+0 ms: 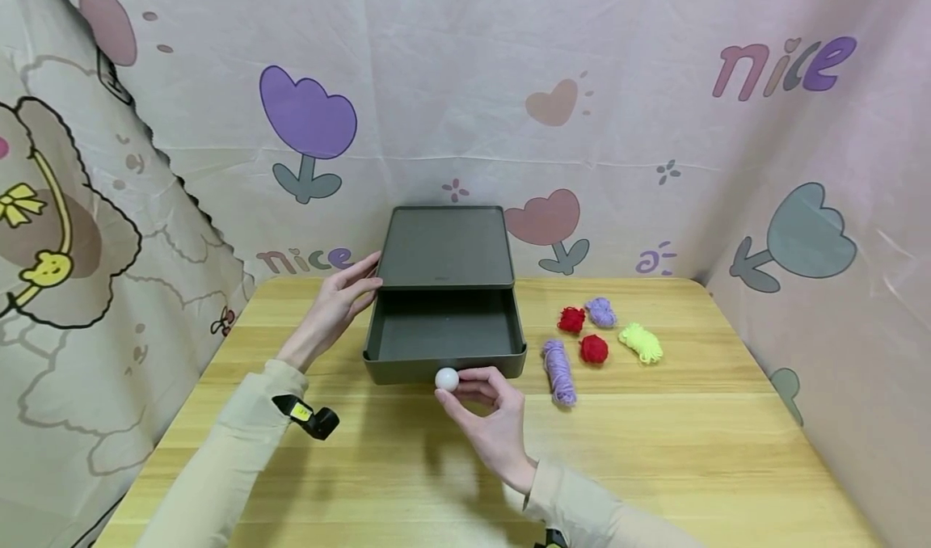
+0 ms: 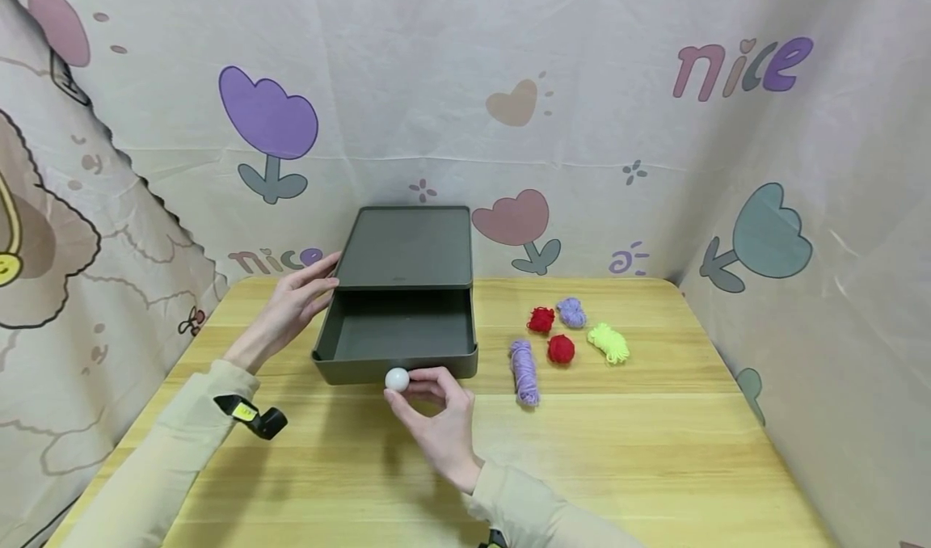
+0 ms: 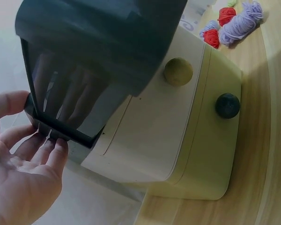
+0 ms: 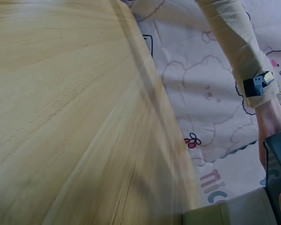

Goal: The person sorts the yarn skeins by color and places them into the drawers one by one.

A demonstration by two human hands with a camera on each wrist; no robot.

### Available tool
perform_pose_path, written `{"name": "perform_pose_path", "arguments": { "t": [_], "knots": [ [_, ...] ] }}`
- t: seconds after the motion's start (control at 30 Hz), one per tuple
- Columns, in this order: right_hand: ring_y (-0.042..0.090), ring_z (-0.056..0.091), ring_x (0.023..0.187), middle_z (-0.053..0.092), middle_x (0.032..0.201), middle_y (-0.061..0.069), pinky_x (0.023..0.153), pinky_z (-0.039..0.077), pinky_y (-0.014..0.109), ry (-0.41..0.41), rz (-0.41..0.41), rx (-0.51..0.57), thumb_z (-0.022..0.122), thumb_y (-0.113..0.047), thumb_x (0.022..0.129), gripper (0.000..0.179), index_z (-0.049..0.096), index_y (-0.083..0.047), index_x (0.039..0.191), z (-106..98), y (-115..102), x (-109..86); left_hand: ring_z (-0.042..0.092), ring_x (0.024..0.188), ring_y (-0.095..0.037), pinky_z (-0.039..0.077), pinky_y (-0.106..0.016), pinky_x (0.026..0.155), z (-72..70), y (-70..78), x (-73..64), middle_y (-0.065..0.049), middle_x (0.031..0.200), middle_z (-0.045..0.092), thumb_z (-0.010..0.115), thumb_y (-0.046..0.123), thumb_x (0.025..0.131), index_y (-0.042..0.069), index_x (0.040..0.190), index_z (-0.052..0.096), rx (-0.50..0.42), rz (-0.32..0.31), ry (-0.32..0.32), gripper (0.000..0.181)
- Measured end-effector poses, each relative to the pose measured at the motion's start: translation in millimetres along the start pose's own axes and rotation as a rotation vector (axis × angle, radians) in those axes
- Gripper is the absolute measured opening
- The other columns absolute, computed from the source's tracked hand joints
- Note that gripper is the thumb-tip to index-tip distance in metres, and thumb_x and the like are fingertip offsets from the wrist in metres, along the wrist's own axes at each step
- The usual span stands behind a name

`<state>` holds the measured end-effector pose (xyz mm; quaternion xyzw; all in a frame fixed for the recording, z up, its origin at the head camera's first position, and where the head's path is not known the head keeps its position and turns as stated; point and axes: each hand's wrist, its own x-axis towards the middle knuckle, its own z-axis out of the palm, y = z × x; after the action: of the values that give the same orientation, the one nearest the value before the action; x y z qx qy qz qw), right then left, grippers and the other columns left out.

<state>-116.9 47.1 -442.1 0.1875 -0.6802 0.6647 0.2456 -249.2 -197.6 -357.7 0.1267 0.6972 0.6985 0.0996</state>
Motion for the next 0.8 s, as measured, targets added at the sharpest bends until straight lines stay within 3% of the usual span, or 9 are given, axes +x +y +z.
{"name": "perform_pose_path", "arguments": {
  "t": [0.4, 0.67, 0.8],
  "knots": [
    [0.005, 0.073, 0.079, 0.075, 0.081, 0.019, 0.071, 0.062, 0.023, -0.008, -0.09, 0.004, 0.079, 0.007, 0.079, 0.025, 0.064, 0.002, 0.098, -13.2, -1.6, 0.3, 0.013, 0.158, -0.021, 0.018, -0.046, 0.128, -0.4, -0.4, 0.1, -0.004, 0.172, 0.009, 0.05, 0.017, 0.106, 0.011, 0.162, 0.021, -0.008, 0.001, 0.006, 0.063],
    [-0.002, 0.072, 0.079, 0.072, 0.081, 0.025, 0.071, 0.061, 0.021, 0.009, -0.143, 0.026, 0.075, 0.018, 0.074, 0.027, 0.063, 0.011, 0.097, -41.4, 2.5, 0.5, 0.013, 0.158, -0.022, 0.017, -0.047, 0.129, -0.1, 0.7, -1.2, -0.004, 0.172, 0.008, 0.05, 0.015, 0.106, 0.011, 0.162, 0.021, -0.021, 0.005, 0.003, 0.063],
    [0.0, 0.072, 0.073, 0.077, 0.084, 0.009, 0.062, 0.061, 0.022, 0.044, -0.167, 0.059, 0.072, 0.022, 0.073, 0.025, 0.06, 0.017, 0.095, -62.6, 8.7, 0.5, 0.011, 0.158, -0.022, 0.017, -0.046, 0.128, 0.7, 0.8, -2.1, -0.005, 0.172, 0.008, 0.05, 0.016, 0.106, 0.01, 0.162, 0.02, -0.021, 0.008, -0.002, 0.064]
  ]
}}
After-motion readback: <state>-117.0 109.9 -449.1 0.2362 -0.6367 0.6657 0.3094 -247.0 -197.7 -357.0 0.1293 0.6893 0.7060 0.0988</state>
